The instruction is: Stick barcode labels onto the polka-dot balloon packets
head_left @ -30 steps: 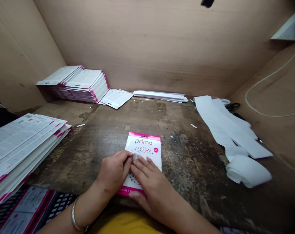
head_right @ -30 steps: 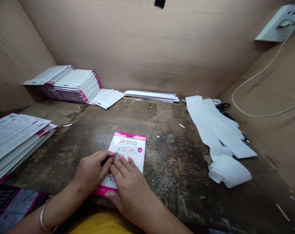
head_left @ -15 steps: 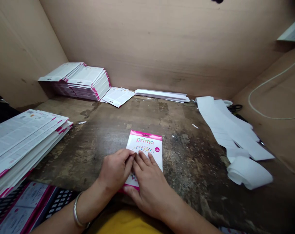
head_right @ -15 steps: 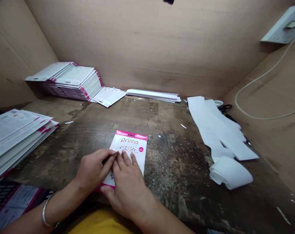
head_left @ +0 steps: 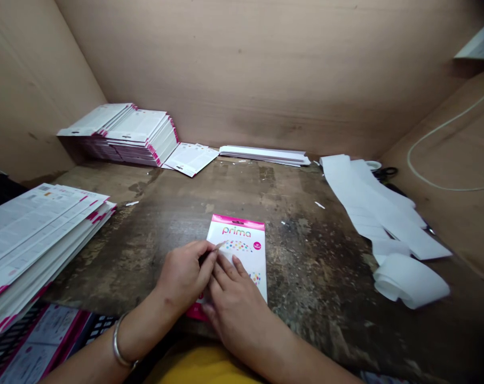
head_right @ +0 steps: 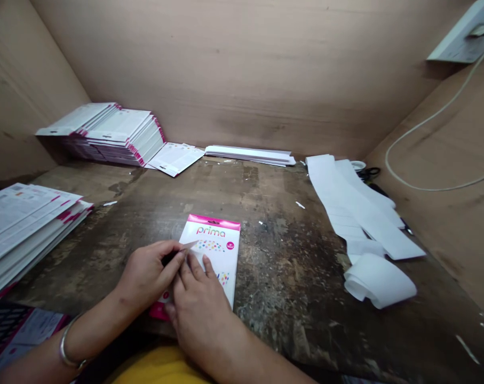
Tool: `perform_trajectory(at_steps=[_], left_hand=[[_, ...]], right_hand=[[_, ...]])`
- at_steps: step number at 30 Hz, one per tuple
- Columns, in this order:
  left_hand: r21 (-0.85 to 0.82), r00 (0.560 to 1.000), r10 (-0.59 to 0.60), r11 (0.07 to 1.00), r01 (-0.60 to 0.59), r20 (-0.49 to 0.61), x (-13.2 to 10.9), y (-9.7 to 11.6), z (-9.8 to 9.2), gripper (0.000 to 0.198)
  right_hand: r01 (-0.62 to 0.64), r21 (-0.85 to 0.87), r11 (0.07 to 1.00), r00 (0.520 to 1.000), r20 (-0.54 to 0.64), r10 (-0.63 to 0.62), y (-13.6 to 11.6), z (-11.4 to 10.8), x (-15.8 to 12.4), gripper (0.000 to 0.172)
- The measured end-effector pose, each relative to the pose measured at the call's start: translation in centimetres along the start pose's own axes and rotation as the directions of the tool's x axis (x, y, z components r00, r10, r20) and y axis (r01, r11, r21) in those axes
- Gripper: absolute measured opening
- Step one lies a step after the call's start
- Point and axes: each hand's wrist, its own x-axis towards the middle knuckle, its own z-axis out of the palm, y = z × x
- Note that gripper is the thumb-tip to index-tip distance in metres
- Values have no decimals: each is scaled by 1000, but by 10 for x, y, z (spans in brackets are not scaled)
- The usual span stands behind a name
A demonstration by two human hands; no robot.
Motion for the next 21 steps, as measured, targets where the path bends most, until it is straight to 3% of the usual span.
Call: perform_trajectory(at_steps=[8,16,21], left_hand=[[126,993,36,991,-51,112,2,7,-5,18],[250,920,143,937,-245,365,7,20,-15,28],[227,906,174,934,-275,385,4,24,-15,29]], right_hand=[[191,-77,979,967,-158,-201,-5,16,2,42],[217,-23,976,951,-222,-216,-9,15,4,34],[281,5,960,927,-261,-270,-9,16,5,26]])
